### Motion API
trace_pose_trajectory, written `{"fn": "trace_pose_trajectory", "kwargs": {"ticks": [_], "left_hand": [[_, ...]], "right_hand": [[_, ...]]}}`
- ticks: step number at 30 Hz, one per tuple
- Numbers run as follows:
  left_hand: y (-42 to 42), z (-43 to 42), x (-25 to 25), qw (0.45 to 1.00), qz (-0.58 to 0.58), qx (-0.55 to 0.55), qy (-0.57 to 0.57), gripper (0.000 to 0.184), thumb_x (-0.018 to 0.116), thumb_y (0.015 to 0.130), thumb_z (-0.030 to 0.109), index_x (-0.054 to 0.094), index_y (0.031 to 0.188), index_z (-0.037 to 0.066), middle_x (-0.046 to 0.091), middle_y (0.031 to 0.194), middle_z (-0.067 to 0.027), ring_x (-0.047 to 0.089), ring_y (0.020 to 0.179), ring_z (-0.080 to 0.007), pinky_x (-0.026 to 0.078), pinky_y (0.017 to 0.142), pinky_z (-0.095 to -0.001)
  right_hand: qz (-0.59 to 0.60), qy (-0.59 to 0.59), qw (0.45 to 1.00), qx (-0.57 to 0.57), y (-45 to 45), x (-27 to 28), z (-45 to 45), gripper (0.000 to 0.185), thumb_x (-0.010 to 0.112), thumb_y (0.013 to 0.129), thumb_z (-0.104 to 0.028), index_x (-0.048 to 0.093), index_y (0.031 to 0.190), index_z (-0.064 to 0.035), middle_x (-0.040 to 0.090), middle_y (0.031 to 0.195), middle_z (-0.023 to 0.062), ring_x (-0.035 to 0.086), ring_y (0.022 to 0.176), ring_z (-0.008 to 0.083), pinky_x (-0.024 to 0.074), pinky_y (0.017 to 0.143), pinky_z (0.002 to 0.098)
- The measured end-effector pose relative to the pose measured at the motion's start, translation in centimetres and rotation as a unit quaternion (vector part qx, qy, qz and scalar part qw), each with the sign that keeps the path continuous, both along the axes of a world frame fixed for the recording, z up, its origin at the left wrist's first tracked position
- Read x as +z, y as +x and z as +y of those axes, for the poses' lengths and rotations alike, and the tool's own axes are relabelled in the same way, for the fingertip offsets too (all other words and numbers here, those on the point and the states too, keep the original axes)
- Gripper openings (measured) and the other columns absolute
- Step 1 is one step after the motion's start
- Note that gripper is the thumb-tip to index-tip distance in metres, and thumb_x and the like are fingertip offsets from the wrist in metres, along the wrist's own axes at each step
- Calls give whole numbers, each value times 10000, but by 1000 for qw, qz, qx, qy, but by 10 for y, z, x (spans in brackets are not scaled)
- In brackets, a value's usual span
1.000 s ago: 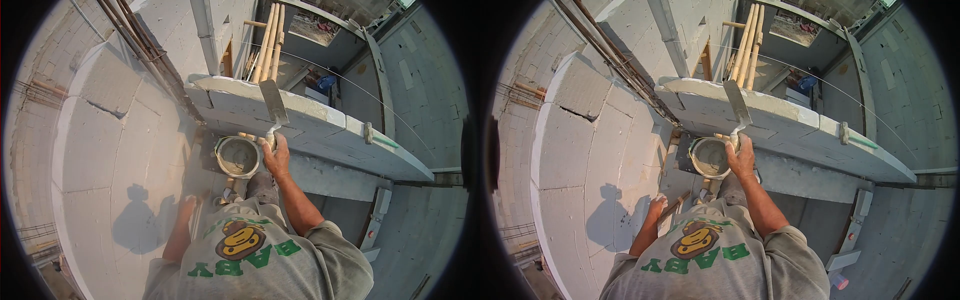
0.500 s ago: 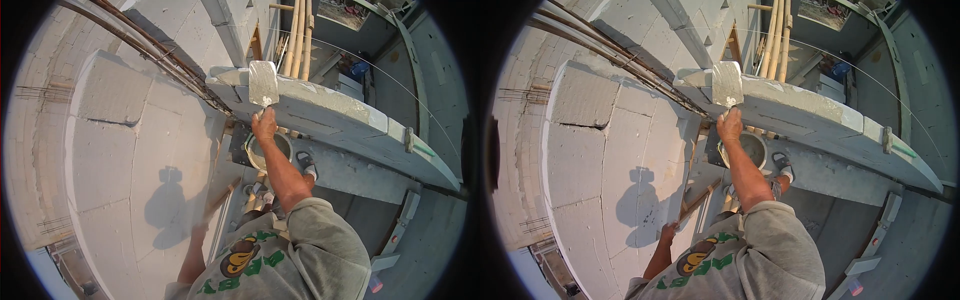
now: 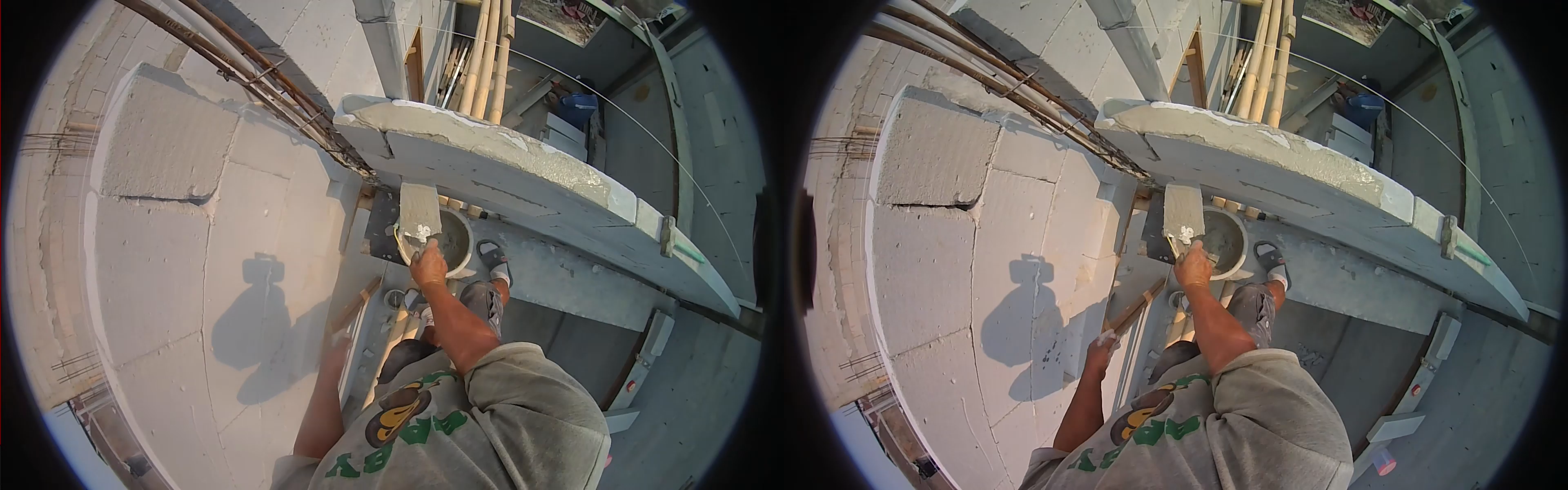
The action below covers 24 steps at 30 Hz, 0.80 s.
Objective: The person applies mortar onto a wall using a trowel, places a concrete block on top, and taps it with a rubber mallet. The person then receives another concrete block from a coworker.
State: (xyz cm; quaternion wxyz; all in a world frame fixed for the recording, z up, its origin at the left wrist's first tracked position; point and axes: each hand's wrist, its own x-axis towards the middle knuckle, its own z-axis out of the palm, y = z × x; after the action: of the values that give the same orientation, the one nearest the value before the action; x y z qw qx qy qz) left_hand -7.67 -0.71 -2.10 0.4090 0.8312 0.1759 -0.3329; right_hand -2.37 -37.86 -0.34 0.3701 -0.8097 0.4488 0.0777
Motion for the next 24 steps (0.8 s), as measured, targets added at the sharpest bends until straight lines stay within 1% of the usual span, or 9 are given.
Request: {"fn": "trace_pose_trajectory", "kwargs": {"ticks": [3,6,8,11,17,18,22,23,24], "left_hand": [[21,-32,34,997,-6,-18,-77,398,621,895,241,578,1217,12,655,1070,-81,619,952,-179,458,859,-272],[16,-37,32,997,24,5,-68,399,625,889,250,583,1200,4,656,1053,-86,613,960,-177,456,853,-276],[-4,1,-8,999,15,-13,-32,402,631,882,257,586,1191,3,656,1045,-89,614,956,-180,457,849,-285],[-9,-6,14,999,21,-35,1,422,648,860,291,593,1163,2,655,1018,-91,618,926,-189,454,831,-304],[-16,9,39,989,118,-58,60,432,649,856,309,604,1152,-2,654,1020,-92,613,898,-192,452,822,-305],[-16,8,44,991,113,-37,61,427,654,853,296,606,1151,-5,654,1021,-92,614,901,-192,456,822,-309],[-9,8,43,995,89,-23,46,416,666,845,265,609,1144,-19,653,1023,-92,615,908,-194,463,812,-312],[-7,6,41,995,84,-23,43,416,666,845,265,609,1144,-19,653,1023,-92,615,908,-194,463,812,-312],[-5,1,39,997,70,-18,38,420,670,842,266,611,1139,-24,655,1006,-88,616,894,-193,464,797,-307]], "right_hand": [[60,59,996,10,-55,-14,15,466,665,747,-200,488,1121,13,641,1000,253,625,965,396,489,833,469],[163,136,975,63,-76,-31,5,426,641,732,-290,651,1027,18,639,1091,238,626,1015,356,482,883,422],[228,249,937,86,-66,-20,-17,429,602,742,-293,674,1041,6,633,1151,197,613,1083,291,474,911,375],[224,222,943,103,-63,-42,-32,406,587,748,-289,686,1042,-28,651,1126,174,620,1072,287,476,903,370],[190,258,943,88,-66,-159,-40,450,603,758,-356,677,1048,-20,645,1144,168,613,1079,298,477,899,371],[196,282,939,8,-65,-144,-40,482,610,764,-388,667,1061,-12,648,1138,167,614,1075,295,481,894,369],[170,327,928,-55,-76,-144,-36,519,599,781,-426,653,1086,-9,652,1117,175,616,1065,308,480,896,382],[166,325,930,-54,-79,-125,-37,519,599,781,-426,653,1086,-9,652,1117,175,616,1065,308,480,896,382],[156,237,958,33,-85,-106,-40,446,606,808,-383,661,1068,-25,657,1067,177,643,970,309,512,828,384]]}}
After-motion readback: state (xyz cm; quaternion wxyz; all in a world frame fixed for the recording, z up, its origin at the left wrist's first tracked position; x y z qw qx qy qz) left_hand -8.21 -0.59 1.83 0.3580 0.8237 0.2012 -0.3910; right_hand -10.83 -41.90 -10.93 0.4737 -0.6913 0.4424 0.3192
